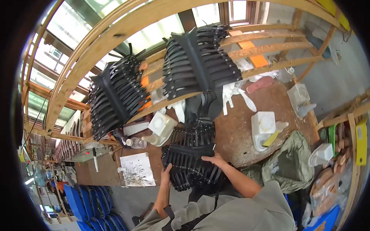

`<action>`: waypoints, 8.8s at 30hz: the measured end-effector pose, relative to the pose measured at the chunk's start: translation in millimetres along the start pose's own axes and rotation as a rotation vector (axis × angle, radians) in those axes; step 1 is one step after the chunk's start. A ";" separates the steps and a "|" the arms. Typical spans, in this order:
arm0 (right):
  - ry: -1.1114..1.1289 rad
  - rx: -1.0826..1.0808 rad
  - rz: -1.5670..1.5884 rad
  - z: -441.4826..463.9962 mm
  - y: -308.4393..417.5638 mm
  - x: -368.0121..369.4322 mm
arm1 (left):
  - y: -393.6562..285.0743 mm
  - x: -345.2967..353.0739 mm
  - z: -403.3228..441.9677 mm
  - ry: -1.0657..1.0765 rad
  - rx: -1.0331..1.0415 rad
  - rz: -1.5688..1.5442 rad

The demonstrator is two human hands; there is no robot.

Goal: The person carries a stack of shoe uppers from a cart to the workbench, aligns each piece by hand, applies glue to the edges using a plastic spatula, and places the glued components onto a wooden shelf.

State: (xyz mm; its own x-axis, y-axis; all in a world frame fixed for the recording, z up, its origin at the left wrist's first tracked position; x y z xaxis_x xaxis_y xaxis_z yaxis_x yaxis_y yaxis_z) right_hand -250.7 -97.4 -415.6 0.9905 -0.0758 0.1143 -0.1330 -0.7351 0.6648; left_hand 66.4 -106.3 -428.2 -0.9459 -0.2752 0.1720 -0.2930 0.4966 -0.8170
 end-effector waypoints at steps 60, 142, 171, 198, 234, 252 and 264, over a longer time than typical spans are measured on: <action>-0.824 -0.861 -0.923 -14.4 247.5 -94.3 | -39.9 164.2 84.5 0.075 0.293 -0.001; -0.160 -0.714 -0.881 13.4 216.9 -29.4 | -204.8 278.1 20.7 0.135 1.266 0.937; 0.247 -0.434 -0.340 -3.6 -12.5 -54.7 | 26.2 56.8 -225.5 -0.052 1.056 0.756; 0.179 -0.427 -0.331 -52.5 -6.4 -64.2 | 12.4 222.1 -133.1 0.488 1.415 0.911; 0.164 -0.406 -0.224 -34.2 -18.8 -89.8 | 21.2 238.4 -106.8 0.617 1.200 0.862; 0.329 -0.306 -0.211 -18.5 -28.6 -76.7 | -8.8 200.6 -132.3 0.603 1.155 0.885; 0.340 -0.299 -0.231 -38.9 -19.8 -67.6 | 6.1 258.0 -121.3 0.636 1.204 1.049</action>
State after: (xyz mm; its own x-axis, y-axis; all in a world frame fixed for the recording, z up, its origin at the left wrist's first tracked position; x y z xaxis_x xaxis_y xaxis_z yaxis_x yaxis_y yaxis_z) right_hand -316.4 -51.5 -407.8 0.9348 0.3264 0.1403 0.0351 -0.4778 0.8778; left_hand -196.4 -74.4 -322.0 -0.6400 0.2303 -0.7330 0.4194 -0.6947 -0.5844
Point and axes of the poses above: each hand's wrist, its own z-axis towards the middle knuckle, its own x-axis out of the palm, y = z × x, the point moved 10 cm from there along z, towards the middle knuckle, and after that the axes turned 7 degrees about x, right-handed, at the moved point
